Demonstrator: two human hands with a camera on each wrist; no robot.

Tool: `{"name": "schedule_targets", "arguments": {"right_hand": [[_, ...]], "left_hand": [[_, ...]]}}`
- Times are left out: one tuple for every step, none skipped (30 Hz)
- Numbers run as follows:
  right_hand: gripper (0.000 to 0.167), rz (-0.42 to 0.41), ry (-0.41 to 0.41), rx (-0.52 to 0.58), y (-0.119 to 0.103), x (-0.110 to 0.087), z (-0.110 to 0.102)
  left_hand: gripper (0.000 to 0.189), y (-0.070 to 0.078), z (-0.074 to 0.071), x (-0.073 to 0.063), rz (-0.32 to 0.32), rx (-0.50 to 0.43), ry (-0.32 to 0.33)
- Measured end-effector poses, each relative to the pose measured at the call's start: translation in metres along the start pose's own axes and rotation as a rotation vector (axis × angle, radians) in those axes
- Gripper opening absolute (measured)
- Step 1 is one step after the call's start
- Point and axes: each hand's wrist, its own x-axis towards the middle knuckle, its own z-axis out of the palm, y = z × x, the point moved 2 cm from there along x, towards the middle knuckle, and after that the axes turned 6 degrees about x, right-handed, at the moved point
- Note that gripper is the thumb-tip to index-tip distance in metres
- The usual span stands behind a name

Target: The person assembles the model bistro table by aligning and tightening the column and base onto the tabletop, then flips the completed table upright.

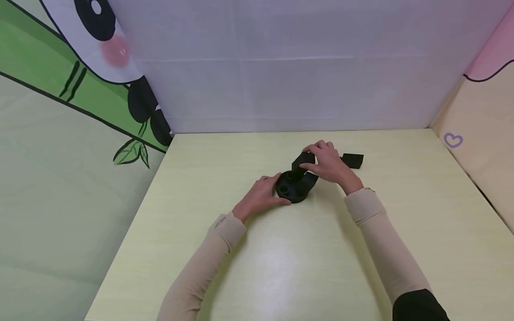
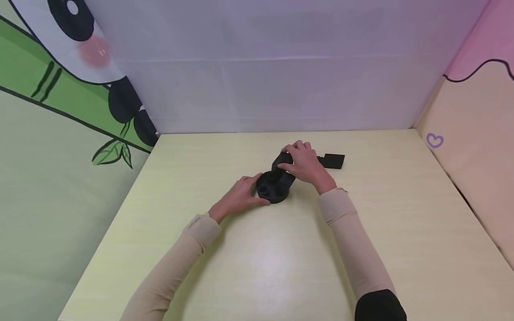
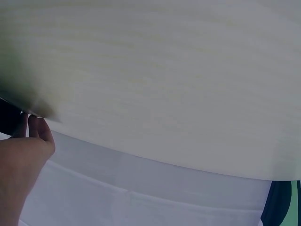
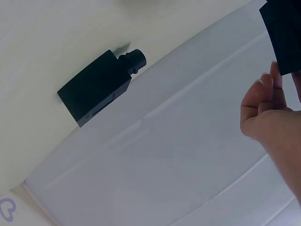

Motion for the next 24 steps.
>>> {"name": "schedule_targets", "arguments": {"right_hand": [[0.047,-0.006,0.001,-0.002,-0.001,0.0,0.0],[0.047,-0.013,0.002,-0.003,-0.001,0.001,0.001],[0.047,-0.02,0.003,-0.004,-0.002,0.001,0.001],[0.046,-0.026,0.004,-0.004,-0.003,0.002,0.001],[0.046,-0.03,0.007,-0.003,-0.004,0.002,0.001],[0.046,-0.034,0.008,-0.002,-0.004,0.002,0.001],[0.045,-0.037,0.008,-0.003,-0.005,0.002,0.002],[0.045,-0.037,0.006,-0.004,-0.005,0.003,0.003],[0.045,-0.037,0.002,-0.01,-0.006,0.003,0.004],[0.045,-0.034,-0.003,-0.015,-0.006,0.004,0.005],[0.045,-0.031,-0.009,-0.025,-0.007,0.004,0.006],[0.045,-0.031,-0.015,-0.04,-0.007,0.005,0.008],[0.045,-0.029,-0.02,-0.053,-0.008,0.006,0.009],[0.045,-0.03,-0.024,-0.066,-0.009,0.006,0.011],[0.046,-0.033,-0.026,-0.077,-0.01,0.007,0.012],[0.046,-0.035,-0.025,-0.085,-0.011,0.008,0.013],[0.046,-0.04,-0.024,-0.093,-0.012,0.008,0.015],[0.046,-0.044,-0.022,-0.1,-0.013,0.009,0.016],[0.046,-0.046,-0.021,-0.101,-0.014,0.01,0.017],[0.046,-0.05,-0.018,-0.105,-0.014,0.01,0.017],[0.047,-0.05,-0.018,-0.108,-0.015,0.011,0.018],[0.047,-0.049,-0.018,-0.112,-0.015,0.011,0.018],[0.049,-0.048,-0.018,-0.12,-0.015,0.011,0.019],[0.05,-0.042,-0.019,-0.127,-0.016,0.011,0.019]], "left_hand": [[0.092,0.0,0.0,0.0,0.0,0.0,0.001],[0.092,0.0,0.0,0.0,0.001,0.0,0.0],[0.092,0.0,0.0,0.0,0.001,0.0,0.001],[0.093,0.0,0.0,0.0,0.001,0.0,0.001],[0.093,0.0,0.0,0.001,0.001,0.0,-0.001],[0.093,0.0,0.0,0.001,0.001,-0.001,-0.001],[0.094,0.0,0.0,0.001,0.001,0.0,0.0],[0.094,0.0,0.0,0.001,0.0,0.001,0.0],[0.094,0.0,0.0,0.001,0.001,0.003,0.001],[0.094,0.0,0.0,0.001,0.0,0.005,0.0],[0.094,0.0,0.001,0.001,0.0,0.006,-0.001],[0.094,0.0,0.001,0.001,-0.001,0.007,-0.002],[0.094,0.0,0.001,0.001,-0.001,0.007,-0.003],[0.094,0.0,0.001,0.001,-0.002,0.006,-0.004],[0.094,0.0,0.001,0.001,-0.003,0.004,-0.004],[0.094,0.0,0.001,0.001,-0.004,0.001,-0.004],[0.094,0.0,0.001,0.001,-0.004,-0.003,-0.003],[0.094,0.0,0.001,0.001,-0.006,-0.006,-0.002],[0.093,0.0,0.001,0.001,-0.006,-0.011,-0.001],[0.093,0.0,0.001,0.001,-0.007,-0.013,-0.001],[0.093,0.0,0.002,0.001,-0.008,-0.015,0.0],[0.093,0.0,0.002,0.001,-0.009,-0.017,0.0],[0.093,0.0,0.002,0.001,-0.01,-0.018,0.0],[0.093,0.0,0.002,0.001,-0.011,-0.019,-0.001]]}}
